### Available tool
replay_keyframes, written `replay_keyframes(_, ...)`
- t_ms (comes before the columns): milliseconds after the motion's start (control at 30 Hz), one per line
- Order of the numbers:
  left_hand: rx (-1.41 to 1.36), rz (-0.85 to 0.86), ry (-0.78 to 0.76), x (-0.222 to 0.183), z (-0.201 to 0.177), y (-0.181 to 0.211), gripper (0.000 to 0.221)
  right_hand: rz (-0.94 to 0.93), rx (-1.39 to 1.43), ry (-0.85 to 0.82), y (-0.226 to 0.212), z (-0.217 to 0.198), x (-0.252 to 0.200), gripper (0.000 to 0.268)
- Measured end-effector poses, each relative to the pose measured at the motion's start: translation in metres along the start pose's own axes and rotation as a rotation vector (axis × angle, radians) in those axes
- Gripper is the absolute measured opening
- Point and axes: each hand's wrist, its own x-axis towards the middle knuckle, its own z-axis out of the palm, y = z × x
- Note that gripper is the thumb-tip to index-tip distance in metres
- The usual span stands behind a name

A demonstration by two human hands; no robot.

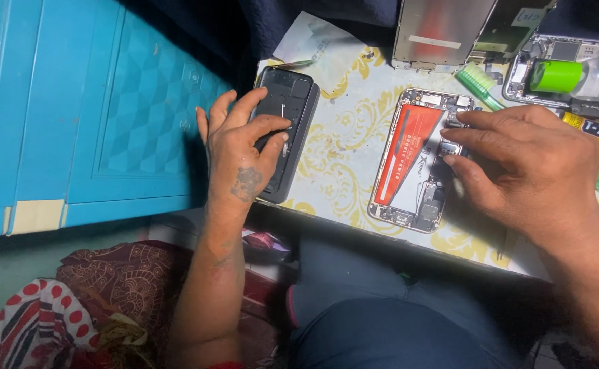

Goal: The person is repairing a smartphone by installing a new battery. They place the battery into the phone's chassis, connect the battery cable to the motherboard, and secure the connection with adhesive tape.

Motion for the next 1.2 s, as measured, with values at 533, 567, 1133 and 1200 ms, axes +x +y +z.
replay_keyframes(533,0.066,0.036,-0.017,0.014,0.005,0.005,0.004,-0.003,0.006,-0.015,0.000,-0.003,0.002,0.018)
replay_keyframes(567,0.081,0.065,-0.006,0.015,0.005,0.005,0.004,-0.007,0.010,-0.013,0.000,-0.003,0.002,0.017)
replay_keyframes(1133,-0.111,0.062,0.041,0.023,-0.026,0.004,0.004,-0.007,0.065,-0.040,-0.004,-0.007,0.005,0.017)
replay_keyframes(1200,-0.225,0.126,0.169,0.021,-0.039,0.007,0.006,0.012,0.117,-0.060,-0.010,-0.009,0.010,0.015)
